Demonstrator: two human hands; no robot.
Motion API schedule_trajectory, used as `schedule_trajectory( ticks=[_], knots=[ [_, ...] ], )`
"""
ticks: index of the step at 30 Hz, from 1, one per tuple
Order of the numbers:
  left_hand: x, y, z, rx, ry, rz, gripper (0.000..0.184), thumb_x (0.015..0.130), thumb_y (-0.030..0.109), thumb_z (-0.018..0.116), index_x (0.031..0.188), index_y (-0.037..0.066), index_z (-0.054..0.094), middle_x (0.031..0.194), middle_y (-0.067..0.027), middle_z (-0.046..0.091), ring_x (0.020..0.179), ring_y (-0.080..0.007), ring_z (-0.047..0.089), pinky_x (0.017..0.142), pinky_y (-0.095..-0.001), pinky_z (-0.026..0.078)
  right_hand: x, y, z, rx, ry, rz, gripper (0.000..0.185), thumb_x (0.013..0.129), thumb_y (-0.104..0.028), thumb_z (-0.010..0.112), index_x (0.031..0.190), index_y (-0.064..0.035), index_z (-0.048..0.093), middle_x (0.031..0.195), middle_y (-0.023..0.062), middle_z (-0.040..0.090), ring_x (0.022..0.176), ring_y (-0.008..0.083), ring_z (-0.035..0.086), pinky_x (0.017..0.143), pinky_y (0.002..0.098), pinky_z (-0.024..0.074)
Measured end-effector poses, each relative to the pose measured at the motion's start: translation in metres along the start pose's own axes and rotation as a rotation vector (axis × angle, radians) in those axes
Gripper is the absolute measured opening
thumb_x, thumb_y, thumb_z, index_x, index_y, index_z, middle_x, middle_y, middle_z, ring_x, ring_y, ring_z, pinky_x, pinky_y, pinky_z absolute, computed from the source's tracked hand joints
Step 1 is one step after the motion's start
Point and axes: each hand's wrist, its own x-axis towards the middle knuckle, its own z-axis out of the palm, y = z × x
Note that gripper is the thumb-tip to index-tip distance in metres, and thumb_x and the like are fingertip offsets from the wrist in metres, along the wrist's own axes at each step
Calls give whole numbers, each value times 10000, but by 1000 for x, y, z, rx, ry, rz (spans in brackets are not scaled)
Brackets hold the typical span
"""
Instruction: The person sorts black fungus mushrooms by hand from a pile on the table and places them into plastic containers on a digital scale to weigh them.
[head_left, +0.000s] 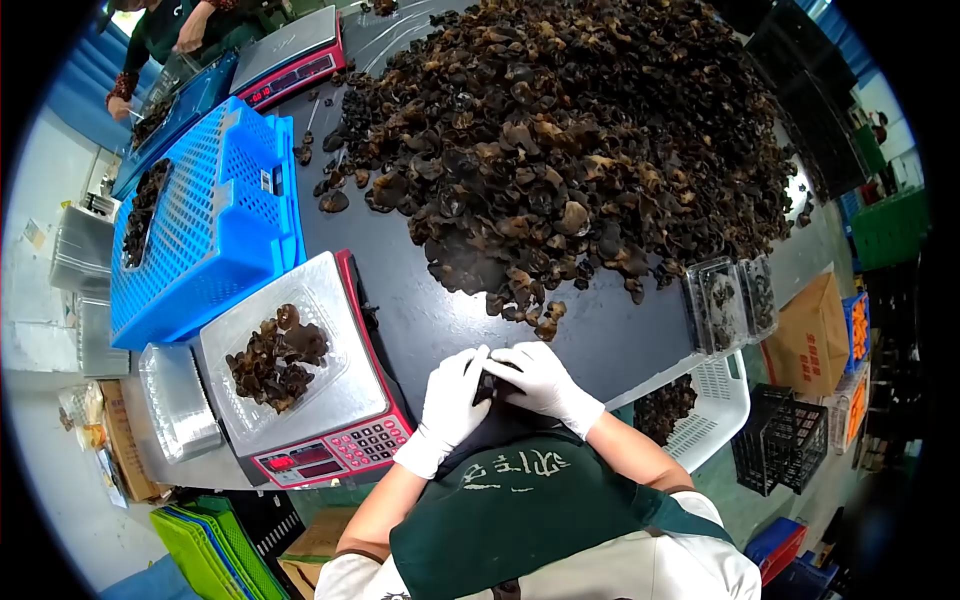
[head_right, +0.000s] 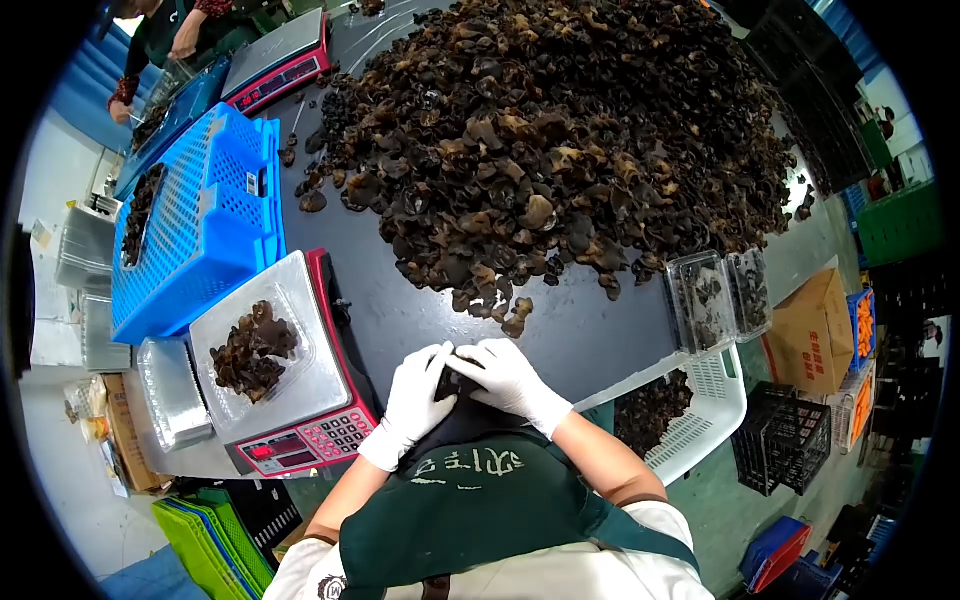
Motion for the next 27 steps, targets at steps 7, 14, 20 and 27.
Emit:
schedule_trajectory(
  ticks=[7,14,20,27],
  knots=[
    [-5,-2,12,-208,86,-156,523,701,-20,689,1207,78,599,1120,-127,587,1033,-279,583,908,-356,478,-3,-6,8,672,401,536,337,758,-36,708,1088,-74,657,978,47,670,789,143,603,717,286,490],
    [-7,35,-54,-1121,-5,-564,470,792,-81,652,1244,19,571,1176,-83,621,1072,-151,582,968,-295,454,5,-2,-29,2290,465,937,349,947,-255,537,1224,-44,533,1071,132,591,826,253,583,653,342,494],
    [-42,24,-162,-536,745,-391,439,717,-86,633,1140,31,615,1031,-63,610,847,-133,602,759,-277,514,30,-13,-27,2458,219,890,383,928,-290,562,1213,-35,544,1087,154,591,873,298,585,692,376,500],
    [-95,-84,-206,213,906,-506,374,787,-40,586,1156,16,609,1151,-129,606,1083,-256,575,980,-356,438,76,-33,-21,2324,32,901,362,907,-283,596,1163,-28,569,1081,154,610,884,297,599,701,388,502]
  ],
)
